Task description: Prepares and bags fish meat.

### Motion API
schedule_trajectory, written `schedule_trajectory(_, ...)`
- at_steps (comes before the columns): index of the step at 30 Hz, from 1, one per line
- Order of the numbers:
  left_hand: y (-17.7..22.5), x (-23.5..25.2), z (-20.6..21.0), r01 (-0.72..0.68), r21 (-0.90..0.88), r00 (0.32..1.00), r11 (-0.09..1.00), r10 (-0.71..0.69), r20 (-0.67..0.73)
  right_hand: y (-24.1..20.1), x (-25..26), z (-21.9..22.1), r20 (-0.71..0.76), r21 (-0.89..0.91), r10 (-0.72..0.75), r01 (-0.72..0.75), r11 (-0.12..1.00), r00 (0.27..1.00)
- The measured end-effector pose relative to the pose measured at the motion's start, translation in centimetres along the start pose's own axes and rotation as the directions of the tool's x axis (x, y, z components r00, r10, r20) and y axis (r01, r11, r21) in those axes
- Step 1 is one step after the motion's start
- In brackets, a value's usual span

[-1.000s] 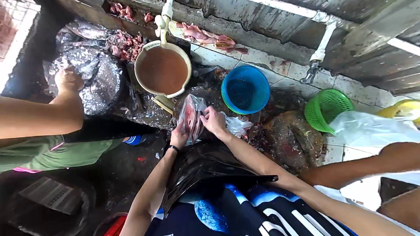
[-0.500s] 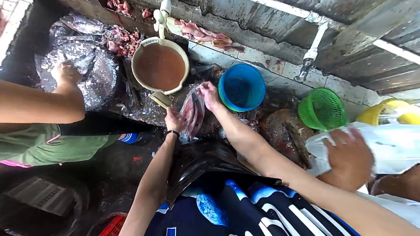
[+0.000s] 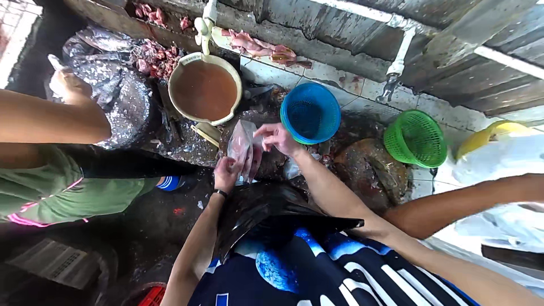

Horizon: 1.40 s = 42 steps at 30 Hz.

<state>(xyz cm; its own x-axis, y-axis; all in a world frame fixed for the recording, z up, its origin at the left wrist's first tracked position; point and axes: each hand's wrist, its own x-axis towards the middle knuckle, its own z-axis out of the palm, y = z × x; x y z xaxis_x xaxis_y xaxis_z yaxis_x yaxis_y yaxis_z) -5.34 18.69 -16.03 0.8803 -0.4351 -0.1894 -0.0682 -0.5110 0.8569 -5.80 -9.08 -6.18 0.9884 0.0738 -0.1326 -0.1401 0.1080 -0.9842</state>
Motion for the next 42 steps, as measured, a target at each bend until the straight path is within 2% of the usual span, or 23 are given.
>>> schedule_trajectory(1, -0.5, -0.4, 0.1, 0.03, 0.089, 0.996, 0.996, -0.036, 0.076, 1.0, -1.1, 0.0, -0.023, -0.103, 0.15, -0.152, 0.983, 0.988)
schedule_trajectory(3, -1.0, -1.4, -0.1, 0.017, 0.077, 0.984, 0.997, -0.03, 0.178, 4.0, -3.4, 0.5, -0.163, -0.223, 0.438, -0.465, 0.856, 0.884)
schedule_trajectory(6, -0.1, -2.2, -2.0, 0.036, -0.012, 0.944, 0.999, -0.03, 0.33, 7.5, -6.8, 1.5, -0.3, -0.075, 0.621, -0.667, 0.741, 0.724)
schedule_trajectory(7, 0.5, -2.1, -2.7, 0.064, 0.004, 0.936, 0.998, -0.061, 0.347, 7.9, -7.4, 1.7, -0.362, -0.014, 0.648, -0.699, 0.715, 0.67)
schedule_trajectory(8, 1.0, -1.8, -3.2, 0.101, 0.03, 0.949, 0.994, -0.105, 0.299, 7.9, -7.5, 1.8, -0.44, 0.027, 0.646, -0.709, 0.705, 0.625)
schedule_trajectory(9, 1.4, -1.4, -3.3, 0.151, 0.054, 0.972, 0.987, -0.159, 0.175, 7.8, -7.3, 1.8, -0.52, 0.031, 0.614, -0.706, 0.708, 0.593)
schedule_trajectory(11, 1.5, 0.1, -2.5, 0.281, 0.057, 0.959, 0.958, -0.278, -0.06, 7.8, -6.5, 1.6, -0.629, -0.082, 0.525, -0.721, 0.688, 0.573)
schedule_trajectory(12, 1.5, 1.1, -1.9, 0.341, 0.03, 0.937, 0.94, -0.337, -0.093, 8.0, -5.8, 1.4, -0.633, -0.159, 0.492, -0.722, 0.673, 0.598)
schedule_trajectory(14, 1.8, 2.8, -0.6, 0.448, -0.008, 0.894, 0.894, -0.448, -0.011, 8.7, -4.1, 1.6, -0.561, -0.255, 0.508, -0.721, 0.645, 0.653)
schedule_trajectory(15, 1.9, 3.2, 0.3, 0.482, 0.004, 0.876, 0.876, -0.482, 0.029, 8.9, -3.4, 2.2, -0.512, -0.239, 0.563, -0.737, 0.632, 0.649)
schedule_trajectory(18, 3.5, 3.5, 1.8, 0.527, 0.077, 0.843, 0.846, -0.532, 0.08, 9.3, -1.9, 4.5, -0.45, -0.181, 0.678, -0.802, 0.569, 0.582)
schedule_trajectory(21, 3.7, 4.2, 2.4, 0.558, 0.009, 0.814, 0.83, -0.549, 0.191, 8.5, -1.6, 5.4, -0.466, -0.246, 0.695, -0.835, 0.493, 0.547)
schedule_trajectory(23, 3.7, 4.4, 3.0, 0.582, -0.072, 0.795, 0.81, -0.548, 0.262, 7.3, -1.8, 5.2, -0.44, -0.272, 0.693, -0.82, 0.503, 0.571)
schedule_trajectory(26, 3.1, 4.5, 3.9, 0.592, -0.212, 0.797, 0.777, -0.527, 0.295, 4.2, -2.2, 5.4, -0.405, -0.365, 0.588, -0.713, 0.599, 0.701)
schedule_trajectory(29, 4.0, 4.4, 4.0, 0.646, -0.422, 0.763, 0.636, -0.543, 0.351, 0.2, -2.9, 6.4, -0.349, -0.471, 0.479, -0.592, 0.654, 0.806)
schedule_trajectory(32, 4.1, 4.5, 4.6, 0.672, -0.488, 0.737, 0.558, -0.57, 0.364, -1.3, -3.2, 6.8, -0.327, -0.597, 0.371, -0.494, 0.632, 0.869)
schedule_trajectory(34, 4.3, 4.4, 4.8, 0.681, -0.541, 0.724, 0.494, -0.563, 0.398, -1.0, -3.8, 6.8, -0.32, -0.696, 0.227, -0.39, 0.602, 0.92)
schedule_trajectory(37, 6.1, 3.8, 4.5, 0.713, -0.573, 0.691, 0.405, -0.547, 0.473, -0.9, -4.4, 7.0, -0.277, -0.755, 0.009, -0.223, 0.617, 0.961)
schedule_trajectory(40, 6.7, 3.4, 4.4, 0.708, -0.666, 0.665, 0.234, -0.538, 0.518, -0.9, -5.0, 6.6, -0.154, -0.787, -0.071, -0.079, 0.612, 0.985)
schedule_trajectory(42, 6.5, 3.1, 4.0, 0.653, -0.749, 0.697, 0.11, -0.475, 0.538, -0.6, -5.5, 6.6, -0.085, -0.819, -0.087, -0.02, 0.574, 0.993)
